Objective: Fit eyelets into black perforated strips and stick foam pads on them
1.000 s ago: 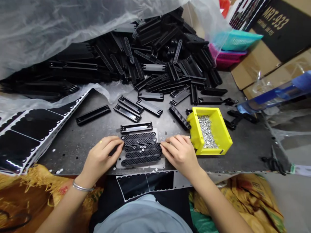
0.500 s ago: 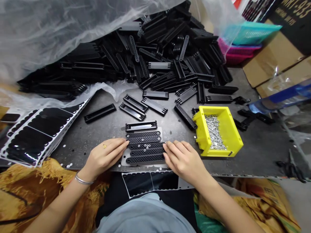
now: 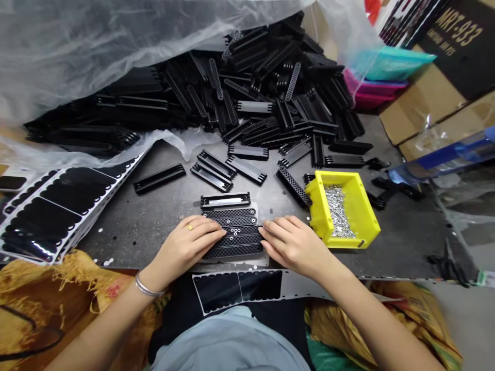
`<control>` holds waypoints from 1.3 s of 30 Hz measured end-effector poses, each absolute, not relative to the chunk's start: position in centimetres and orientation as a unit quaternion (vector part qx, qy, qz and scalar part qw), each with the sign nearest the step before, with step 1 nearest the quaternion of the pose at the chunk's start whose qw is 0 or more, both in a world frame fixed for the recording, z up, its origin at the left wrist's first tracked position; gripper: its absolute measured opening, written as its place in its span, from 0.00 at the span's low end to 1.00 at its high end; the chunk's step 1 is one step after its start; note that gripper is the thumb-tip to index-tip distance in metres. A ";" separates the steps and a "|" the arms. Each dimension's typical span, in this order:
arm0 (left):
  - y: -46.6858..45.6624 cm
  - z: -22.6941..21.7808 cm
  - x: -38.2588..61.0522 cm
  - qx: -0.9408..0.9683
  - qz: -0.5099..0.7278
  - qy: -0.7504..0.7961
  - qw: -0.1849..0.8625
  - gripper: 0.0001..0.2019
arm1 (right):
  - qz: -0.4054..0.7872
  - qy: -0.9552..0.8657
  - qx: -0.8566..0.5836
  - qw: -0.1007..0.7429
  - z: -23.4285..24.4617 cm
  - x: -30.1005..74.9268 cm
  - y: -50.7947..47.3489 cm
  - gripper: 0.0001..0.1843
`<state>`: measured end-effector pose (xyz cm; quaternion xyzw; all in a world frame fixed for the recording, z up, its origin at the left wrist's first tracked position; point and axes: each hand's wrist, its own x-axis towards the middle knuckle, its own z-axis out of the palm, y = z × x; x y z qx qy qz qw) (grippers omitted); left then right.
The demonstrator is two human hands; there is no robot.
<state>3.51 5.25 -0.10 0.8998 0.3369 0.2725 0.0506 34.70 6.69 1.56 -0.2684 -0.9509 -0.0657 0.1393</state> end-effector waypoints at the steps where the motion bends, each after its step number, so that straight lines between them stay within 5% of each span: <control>1: 5.4 0.1 3.5 0.903 0.268 0.334 0.049 0.09 | -0.075 -0.953 -0.263 0.133 1.5 35.0 6.8 0.12; 14: 3.8 -1.1 2.2 0.873 0.296 0.387 0.018 0.09 | 0.036 -0.909 -0.354 0.215 0.6 29.3 7.3 0.10; 20: 3.6 -1.1 1.5 0.893 0.285 0.349 -0.007 0.14 | 0.026 -0.903 -0.375 0.207 0.9 33.3 5.5 0.07; 27: 4.2 -0.5 1.0 0.910 0.256 0.326 -0.005 0.20 | -0.016 -0.919 -0.344 0.194 0.8 34.7 3.4 0.16; 34: 3.8 -0.9 1.2 0.897 0.264 0.355 0.011 0.20 | -0.099 -0.928 -0.324 0.156 1.8 33.9 3.1 0.11; 36: 3.6 -1.0 1.6 0.889 0.261 0.375 0.039 0.26 | -0.093 -0.933 -0.312 0.151 1.8 34.2 3.1 0.12; 39: 3.5 -1.4 2.9 0.862 0.245 0.429 0.108 0.53 | 0.013 -0.912 -0.366 0.186 0.9 34.2 3.0 0.18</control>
